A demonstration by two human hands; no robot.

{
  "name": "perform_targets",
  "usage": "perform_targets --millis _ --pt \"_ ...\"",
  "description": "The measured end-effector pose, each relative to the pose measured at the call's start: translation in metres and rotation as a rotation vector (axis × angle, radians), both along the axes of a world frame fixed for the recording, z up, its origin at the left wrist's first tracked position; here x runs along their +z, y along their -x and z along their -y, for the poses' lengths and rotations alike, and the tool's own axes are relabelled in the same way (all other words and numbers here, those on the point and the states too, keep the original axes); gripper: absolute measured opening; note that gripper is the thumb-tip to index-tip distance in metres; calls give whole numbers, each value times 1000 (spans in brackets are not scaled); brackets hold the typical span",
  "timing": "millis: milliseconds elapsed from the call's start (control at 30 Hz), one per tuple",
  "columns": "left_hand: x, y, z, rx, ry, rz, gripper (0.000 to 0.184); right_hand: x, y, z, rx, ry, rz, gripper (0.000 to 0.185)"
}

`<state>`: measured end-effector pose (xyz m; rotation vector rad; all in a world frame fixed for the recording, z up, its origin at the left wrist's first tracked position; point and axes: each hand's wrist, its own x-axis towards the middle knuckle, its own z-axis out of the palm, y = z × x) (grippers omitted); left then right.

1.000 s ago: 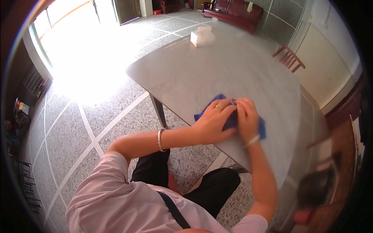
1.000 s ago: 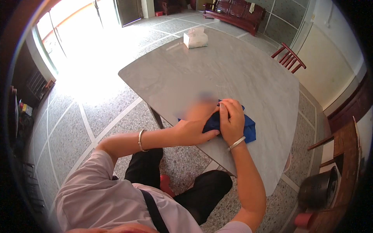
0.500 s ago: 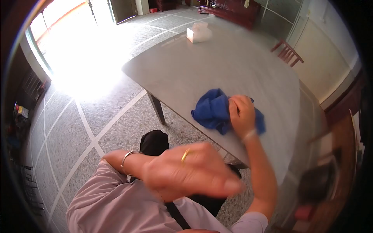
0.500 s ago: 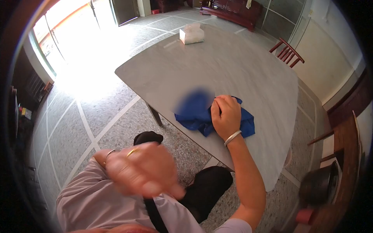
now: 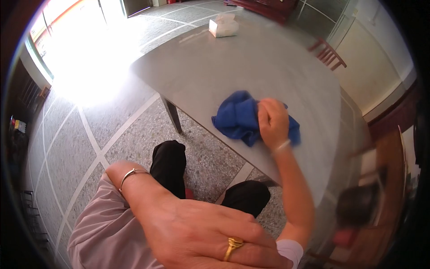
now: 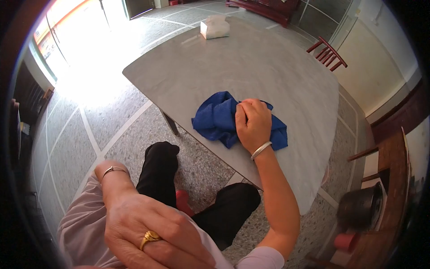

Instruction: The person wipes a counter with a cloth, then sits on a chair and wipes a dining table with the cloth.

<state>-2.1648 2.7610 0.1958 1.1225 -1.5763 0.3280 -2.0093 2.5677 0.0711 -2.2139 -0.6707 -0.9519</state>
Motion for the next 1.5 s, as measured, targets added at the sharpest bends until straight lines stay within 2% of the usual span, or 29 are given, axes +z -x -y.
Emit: perform_targets --millis 33,100,167,233,300,333,367,400,500,600,700,900,1000,1100,1400,1500 --pt "1 2 -5 -20 -81 -51 48 0 0 -1 2 3 4 12" --pt "-3 -7 17 57 138 103 30 -1 -1 0 6 12 7 11" --pt "-12 -11 20 70 63 163 26 2 2 0 1 14 -15 11" --pt "-21 -12 12 12 -299 123 37 1 1 -1 -3 20 -16 12" --pt "-37 -28 20 273 -297 164 37 -9 -5 2 -137 194 -76 12" --pt "-53 -46 24 405 -208 174 42 2 1 -1 -73 107 -59 12" --pt "-53 -62 21 575 -247 190 50 13 8 -4 -6 23 -41 12" --pt "-51 -76 13 695 -441 118 55 4 2 -2 -24 66 -29 12" --pt "-64 -110 5 1123 -626 180 50 -21 -16 8 -73 223 -104 13" --pt "-117 -139 7 1163 -889 41 48 -15 -11 5 -80 245 -57 11" --pt "-128 -141 11 1220 -904 269 39 -14 -11 1 -114 246 -47 10" --pt "-124 -142 12 1163 -703 331 27 -14 -11 0 -124 259 -45 9" --pt "-118 -138 10 1119 -762 397 25 -12 -10 0 -101 259 -78 8" --pt "-114 -133 8 1067 -692 438 24 16 9 -8 8 93 -40 7" --pt "-110 -123 3 966 -565 538 19 14 5 -7 64 54 -89 7" --pt "-118 -115 1 940 -583 552 13 -16 -15 2 -17 215 -101 7"
